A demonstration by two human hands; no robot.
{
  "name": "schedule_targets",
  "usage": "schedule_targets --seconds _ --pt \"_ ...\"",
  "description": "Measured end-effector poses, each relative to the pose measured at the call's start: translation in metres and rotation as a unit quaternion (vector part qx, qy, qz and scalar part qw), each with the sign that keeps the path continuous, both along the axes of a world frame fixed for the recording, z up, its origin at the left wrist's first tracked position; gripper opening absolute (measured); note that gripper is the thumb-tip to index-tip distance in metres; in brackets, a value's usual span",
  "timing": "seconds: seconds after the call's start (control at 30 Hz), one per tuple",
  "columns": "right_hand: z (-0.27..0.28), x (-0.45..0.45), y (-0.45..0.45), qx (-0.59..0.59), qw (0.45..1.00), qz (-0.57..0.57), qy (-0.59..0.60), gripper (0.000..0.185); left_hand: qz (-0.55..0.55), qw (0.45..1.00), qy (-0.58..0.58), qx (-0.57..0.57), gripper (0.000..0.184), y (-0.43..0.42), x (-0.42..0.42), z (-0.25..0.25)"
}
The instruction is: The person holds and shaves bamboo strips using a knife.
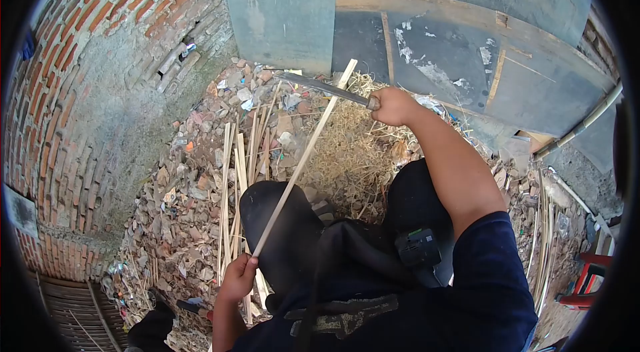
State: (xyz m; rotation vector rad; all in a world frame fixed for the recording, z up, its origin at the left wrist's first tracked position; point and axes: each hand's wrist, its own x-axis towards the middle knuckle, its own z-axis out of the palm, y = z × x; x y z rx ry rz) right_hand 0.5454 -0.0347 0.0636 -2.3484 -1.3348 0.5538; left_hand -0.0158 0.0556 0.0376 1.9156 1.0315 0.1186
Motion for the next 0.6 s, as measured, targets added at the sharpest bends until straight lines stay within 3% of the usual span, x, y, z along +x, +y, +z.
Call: schedule_targets --seconds 0.17,0.37,0.6 --pt "0.020 -0.011 -0.015 -0.035 0.997 0.055 -0.050 0.033 0.032 0.997 -0.018 0.072 0.034 -0.014 0.012 0.002" --pt "0.011 -0.005 -0.012 -0.041 0.994 0.071 -0.070 0.036 -0.010 0.957 0.123 0.263 0.037 -0.024 0.021 0.013" --pt "0.034 -0.041 -0.003 -0.005 0.985 0.159 -0.066 0.030 -0.043 0.985 0.060 0.157 0.044 -0.017 0.019 0.007"
